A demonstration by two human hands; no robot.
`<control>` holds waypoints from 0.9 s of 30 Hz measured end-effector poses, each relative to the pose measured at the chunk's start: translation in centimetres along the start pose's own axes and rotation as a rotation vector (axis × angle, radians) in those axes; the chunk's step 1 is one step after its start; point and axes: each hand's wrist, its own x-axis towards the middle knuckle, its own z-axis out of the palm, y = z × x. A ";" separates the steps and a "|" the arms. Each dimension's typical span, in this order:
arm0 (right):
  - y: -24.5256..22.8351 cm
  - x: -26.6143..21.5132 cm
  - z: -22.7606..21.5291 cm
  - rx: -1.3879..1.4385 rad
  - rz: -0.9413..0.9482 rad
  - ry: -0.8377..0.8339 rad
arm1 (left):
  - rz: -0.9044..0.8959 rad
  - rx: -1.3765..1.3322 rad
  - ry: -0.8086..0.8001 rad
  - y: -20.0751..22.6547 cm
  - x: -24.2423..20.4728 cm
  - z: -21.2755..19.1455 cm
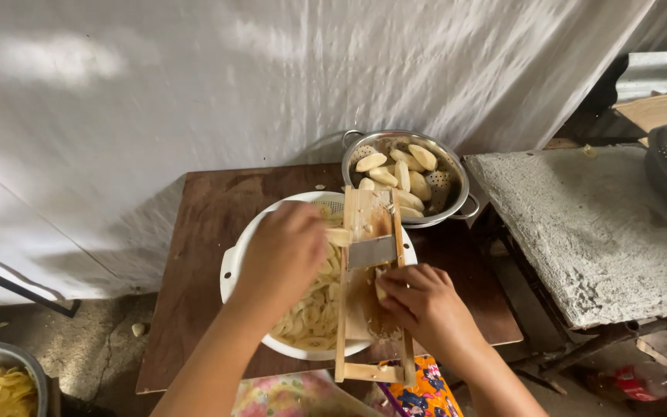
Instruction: The person slices peeled bananas into a colander using a wooden mandoline slicer by hand, then pours more bananas from a container and slices them into the colander.
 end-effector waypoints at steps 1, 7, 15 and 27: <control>0.4 0.6 0.2 -0.007 0.018 -0.009 | -0.114 0.085 -0.016 -0.3 -0.7 -0.8; 0.4 0.9 0.4 0.023 0.045 -0.032 | -0.402 0.009 -0.144 1.4 -5.2 1.8; 1.6 1.0 0.7 -0.074 0.016 -0.061 | -0.622 -0.366 -0.486 5.7 -6.5 4.9; 6.4 4.9 3.0 -0.122 0.166 -0.084 | -0.700 -0.375 -0.537 6.3 -5.8 3.8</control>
